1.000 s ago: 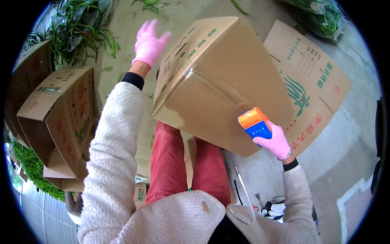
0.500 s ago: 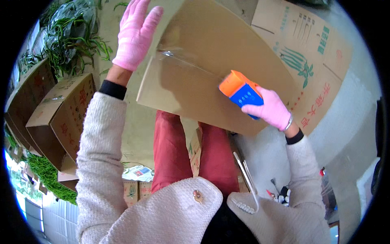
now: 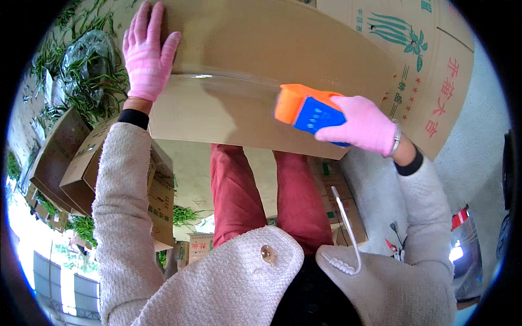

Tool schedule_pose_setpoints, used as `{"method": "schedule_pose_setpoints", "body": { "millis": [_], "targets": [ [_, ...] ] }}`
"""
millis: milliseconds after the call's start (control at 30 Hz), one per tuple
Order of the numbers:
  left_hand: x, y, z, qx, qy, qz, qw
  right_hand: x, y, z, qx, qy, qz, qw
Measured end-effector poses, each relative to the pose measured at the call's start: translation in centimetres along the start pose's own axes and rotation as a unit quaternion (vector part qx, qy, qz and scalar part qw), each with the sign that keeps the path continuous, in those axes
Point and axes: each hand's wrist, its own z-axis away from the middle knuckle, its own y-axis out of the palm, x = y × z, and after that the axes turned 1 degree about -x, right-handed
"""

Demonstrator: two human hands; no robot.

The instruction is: The person assembles empty cardboard boxes by folding the flaps and sealing them with a handheld tape dispenser. They repeat this process for several boxes in a workspace with green vegetables and other boxes nearby.

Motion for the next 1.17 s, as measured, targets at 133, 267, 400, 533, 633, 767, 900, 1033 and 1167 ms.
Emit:
{"method": "schedule_pose_setpoints", "body": {
  "millis": [133, 267, 400, 533, 633, 767, 900, 1033, 1167],
  "targets": [
    [0.8, 0.3, 0.4, 0.008, 0.011, -0.038, 0.999, -5.3, -1.3, 3.4, -0.017, 0.049, -0.025, 0.998],
    [-0.3, 0.6, 0.2, 0.013, 0.015, -0.118, 0.993, -7.6, -0.8, 3.6, -0.022, 0.052, -0.018, 0.998],
    [-4.6, 2.0, 0.5, 0.055, 0.012, -0.140, 0.989, -8.2, -0.9, 2.8, -0.005, 0.042, -0.030, 0.999],
    [-13.9, 5.1, -0.9, 0.095, 0.009, -0.065, 0.993, -8.1, -1.1, 2.6, 0.015, 0.060, -0.004, 0.998],
    [-20.8, 6.6, -1.3, 0.153, 0.041, -0.017, 0.987, -8.1, -1.0, 2.3, 0.006, 0.039, 0.024, 0.999],
    [-23.7, 7.7, -1.4, 0.153, 0.065, 0.000, 0.986, -8.3, -0.5, 2.4, -0.020, 0.017, 0.053, 0.998],
    [-23.9, 7.5, -1.6, 0.154, 0.071, 0.022, 0.985, -9.1, -0.9, 3.1, -0.002, 0.019, 0.038, 0.999],
    [-23.7, 7.4, -1.4, 0.173, 0.063, 0.009, 0.983, -13.2, -0.9, 5.4, 0.012, 0.034, -0.008, 0.999],
    [-23.5, 8.6, -0.9, 0.174, 0.076, -0.027, 0.981, -23.6, -0.6, 9.5, 0.035, 0.084, -0.068, 0.994]
  ]
}}
